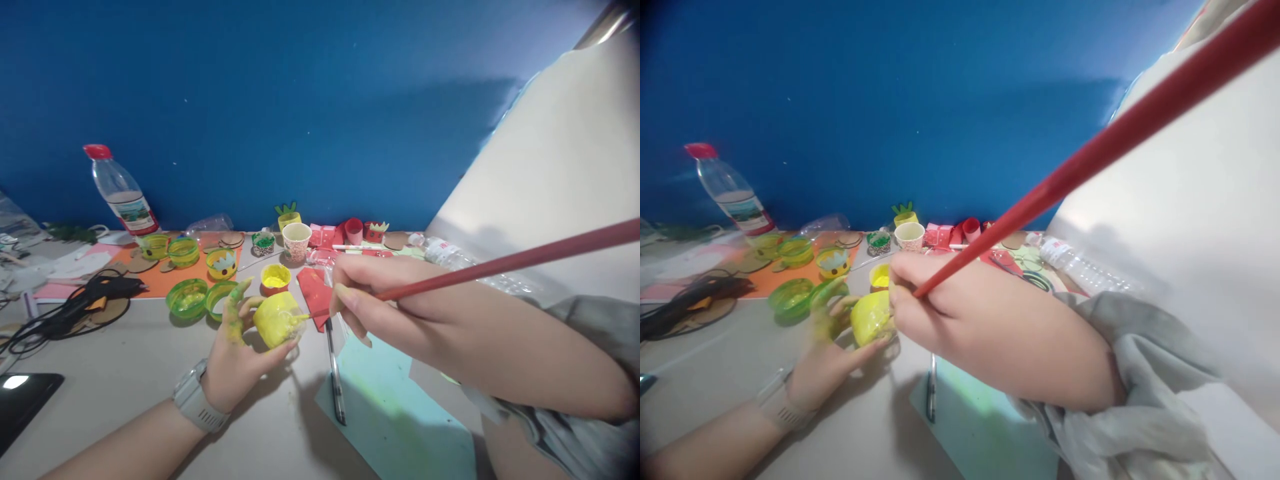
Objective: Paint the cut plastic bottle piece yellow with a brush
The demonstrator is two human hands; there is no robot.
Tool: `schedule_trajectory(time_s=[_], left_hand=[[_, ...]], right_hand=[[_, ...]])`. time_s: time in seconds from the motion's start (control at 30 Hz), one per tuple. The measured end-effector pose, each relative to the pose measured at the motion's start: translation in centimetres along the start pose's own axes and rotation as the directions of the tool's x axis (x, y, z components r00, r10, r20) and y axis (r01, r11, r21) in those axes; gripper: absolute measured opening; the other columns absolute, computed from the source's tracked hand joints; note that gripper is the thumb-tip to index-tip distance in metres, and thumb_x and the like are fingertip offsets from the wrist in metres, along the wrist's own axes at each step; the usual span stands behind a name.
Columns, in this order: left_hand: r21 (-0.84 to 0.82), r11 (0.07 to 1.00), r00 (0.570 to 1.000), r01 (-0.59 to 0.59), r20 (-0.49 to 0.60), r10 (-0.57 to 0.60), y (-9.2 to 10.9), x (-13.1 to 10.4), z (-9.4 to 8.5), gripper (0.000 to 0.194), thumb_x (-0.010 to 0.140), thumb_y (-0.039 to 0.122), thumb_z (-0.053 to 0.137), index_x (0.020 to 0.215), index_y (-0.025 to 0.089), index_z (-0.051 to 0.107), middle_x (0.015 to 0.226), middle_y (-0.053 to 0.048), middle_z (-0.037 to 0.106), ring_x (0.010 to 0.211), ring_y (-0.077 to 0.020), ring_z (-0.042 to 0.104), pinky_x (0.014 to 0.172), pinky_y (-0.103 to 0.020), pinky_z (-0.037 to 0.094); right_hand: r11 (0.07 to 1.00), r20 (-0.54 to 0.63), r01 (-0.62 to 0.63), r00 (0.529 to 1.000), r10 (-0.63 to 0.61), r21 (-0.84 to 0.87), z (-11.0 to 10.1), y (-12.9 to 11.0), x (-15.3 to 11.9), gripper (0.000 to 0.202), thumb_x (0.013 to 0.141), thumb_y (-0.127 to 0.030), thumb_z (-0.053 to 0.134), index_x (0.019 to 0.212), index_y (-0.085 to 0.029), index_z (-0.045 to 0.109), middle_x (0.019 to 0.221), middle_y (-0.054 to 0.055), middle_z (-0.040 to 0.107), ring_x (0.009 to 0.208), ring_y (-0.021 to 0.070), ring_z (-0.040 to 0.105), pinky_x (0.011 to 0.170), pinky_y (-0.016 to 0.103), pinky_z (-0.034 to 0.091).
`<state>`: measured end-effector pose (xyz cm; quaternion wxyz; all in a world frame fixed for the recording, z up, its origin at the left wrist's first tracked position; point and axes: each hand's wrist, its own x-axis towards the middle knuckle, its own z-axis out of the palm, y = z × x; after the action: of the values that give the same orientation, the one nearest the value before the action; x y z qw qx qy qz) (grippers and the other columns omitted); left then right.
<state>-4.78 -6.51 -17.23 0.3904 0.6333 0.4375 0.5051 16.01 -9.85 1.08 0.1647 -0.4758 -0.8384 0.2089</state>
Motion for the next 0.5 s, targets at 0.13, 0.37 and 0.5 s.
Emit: schedule_trajectory(time_s=[0.13, 0.37, 0.5], left_hand=[[0.003, 1.000, 1.000, -0.006, 0.005, 0.006, 0.13, 0.09, 0.02, 0.086, 0.069, 0.030, 0.084, 0.134, 0.038, 0.028, 0.111, 0.001, 0.055, 0.102, -0.0197, 0.066, 0.089, -0.040, 0.057], [0.028, 0.999, 0.999, -0.041, -0.020, 0.042, -0.05, 0.01, 0.07, 0.085, 0.068, 0.025, 0.083, 0.131, 0.037, 0.027, 0.110, 0.002, 0.056, 0.093, -0.0170, 0.069, 0.086, -0.037, 0.059], [-0.005, 1.000, 0.999, -0.023, -0.024, 0.023, 0.25, 0.01, 0.15, 0.072, 0.068, 0.029, 0.083, 0.121, 0.032, 0.035, 0.111, 0.000, 0.057, 0.096, -0.0189, 0.069, 0.085, -0.038, 0.060]], right_hand=[[0.999, 0.029, 0.028, 0.999, -0.029, 0.031, -0.18, 0.09, -0.04, 0.025, 0.100, -0.022, 0.039, 0.076, -0.021, 0.046, 0.070, -0.005, 0.047, 0.065, 0.0120, 0.046, 0.059, 0.027, 0.039], [0.996, 0.076, 0.028, 0.996, -0.035, 0.086, 0.24, 0.25, 0.13, 0.024, 0.101, -0.023, 0.040, 0.077, -0.022, 0.045, 0.067, -0.005, 0.041, 0.064, 0.0128, 0.041, 0.056, 0.027, 0.035], [0.998, 0.047, 0.047, 0.998, -0.049, 0.051, 0.00, 0.27, 0.12, 0.027, 0.101, -0.022, 0.039, 0.075, -0.021, 0.043, 0.065, -0.005, 0.039, 0.061, 0.0125, 0.040, 0.053, 0.027, 0.033]])
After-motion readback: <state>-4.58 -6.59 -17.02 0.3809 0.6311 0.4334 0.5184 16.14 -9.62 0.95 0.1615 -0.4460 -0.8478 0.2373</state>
